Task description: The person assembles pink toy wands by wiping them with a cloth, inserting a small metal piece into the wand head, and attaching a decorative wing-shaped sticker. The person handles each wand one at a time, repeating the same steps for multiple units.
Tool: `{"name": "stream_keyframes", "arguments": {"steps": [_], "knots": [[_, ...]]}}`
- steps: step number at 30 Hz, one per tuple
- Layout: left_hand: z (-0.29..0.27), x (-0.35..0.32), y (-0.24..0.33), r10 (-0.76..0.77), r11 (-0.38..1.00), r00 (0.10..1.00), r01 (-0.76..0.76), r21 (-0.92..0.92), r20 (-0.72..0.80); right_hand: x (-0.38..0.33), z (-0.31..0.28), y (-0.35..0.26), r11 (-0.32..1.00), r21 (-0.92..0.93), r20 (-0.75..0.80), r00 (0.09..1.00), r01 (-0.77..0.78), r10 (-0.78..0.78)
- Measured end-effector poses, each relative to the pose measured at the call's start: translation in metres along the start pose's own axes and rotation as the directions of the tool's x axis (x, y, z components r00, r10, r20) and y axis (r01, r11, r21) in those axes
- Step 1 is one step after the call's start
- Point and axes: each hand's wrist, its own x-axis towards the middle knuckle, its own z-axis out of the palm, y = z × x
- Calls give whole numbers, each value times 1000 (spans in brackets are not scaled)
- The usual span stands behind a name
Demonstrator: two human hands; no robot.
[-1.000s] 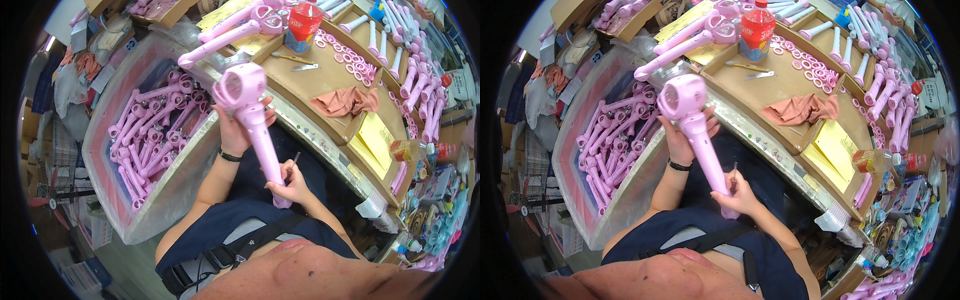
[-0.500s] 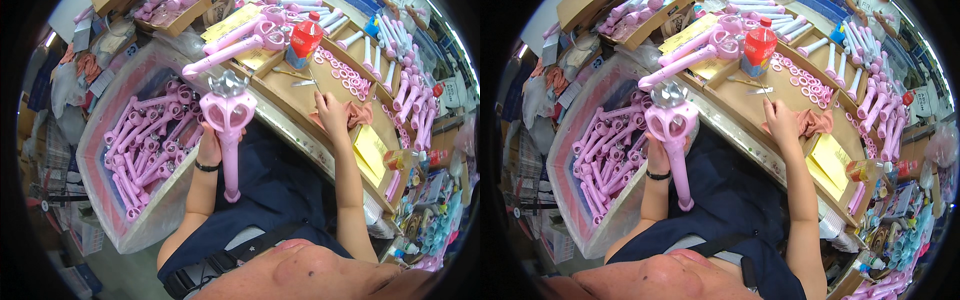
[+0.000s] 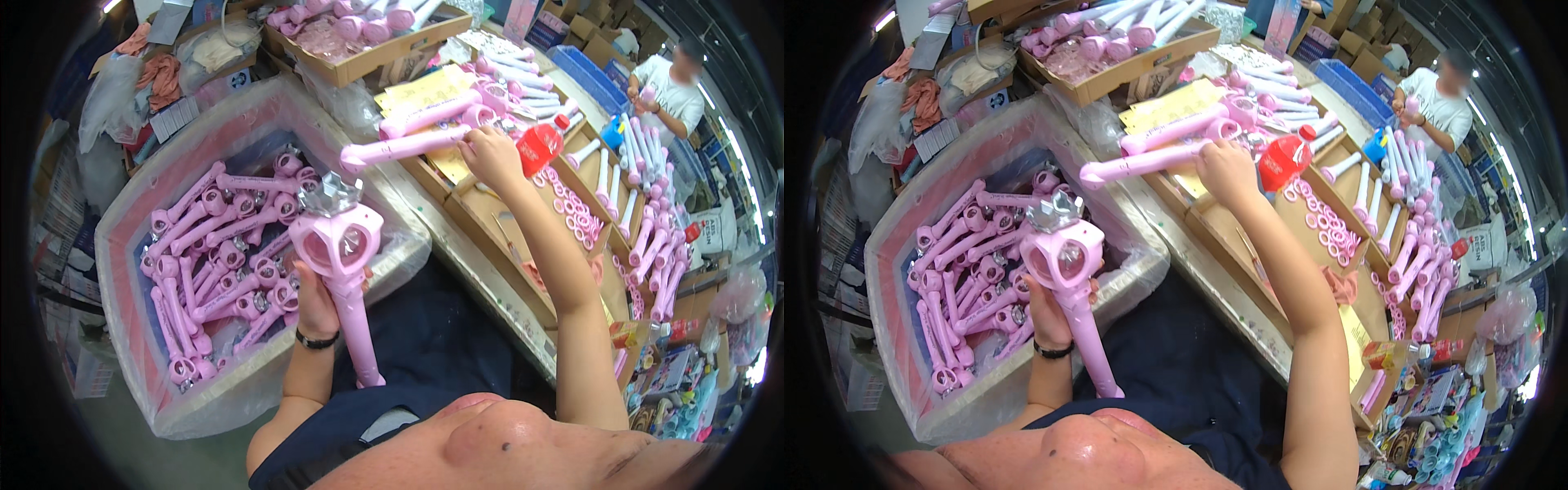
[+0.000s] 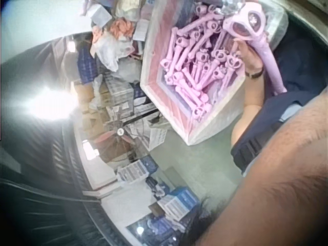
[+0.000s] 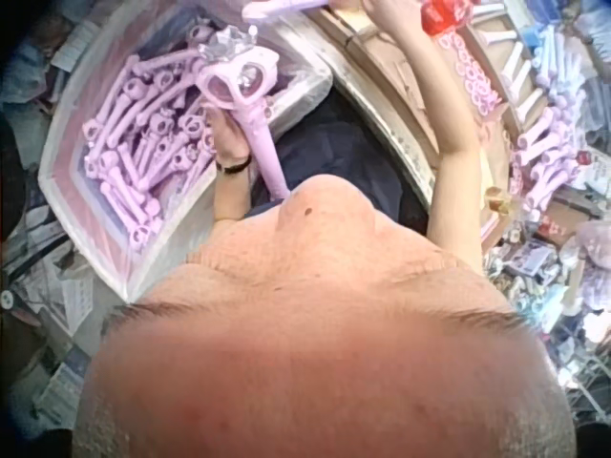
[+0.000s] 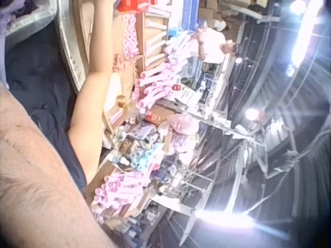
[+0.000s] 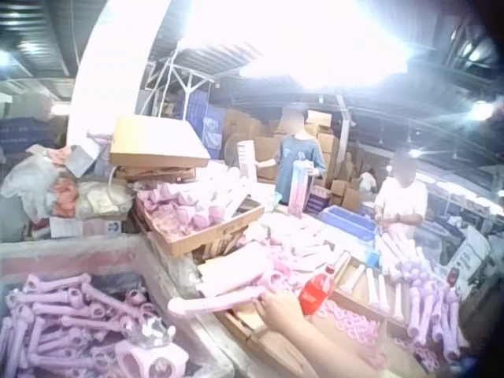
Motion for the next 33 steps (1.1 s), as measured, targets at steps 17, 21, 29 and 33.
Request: {"name": "stream_keyframes", "arguments": {"steps": [17, 21, 29, 33], "knots": [[-26, 0, -8, 75, 991, 991, -61, 120, -114, 163, 91, 15, 973, -232, 728, 665, 15, 164], [-24, 0, -9, 62, 998, 988, -61, 13, -139, 184, 102, -5, 949, -313, 829, 495, 27, 259], [-24, -1, -8, 36, 999, 989, -38, -9, -145, 176, 117, -34, 870, -485, 753, 548, 89, 364], [-30, -3, -11, 54, 998, 983, -57, -13, -178, 179, 109, -44, 883, -448, 651, 625, -140, 430]]}}
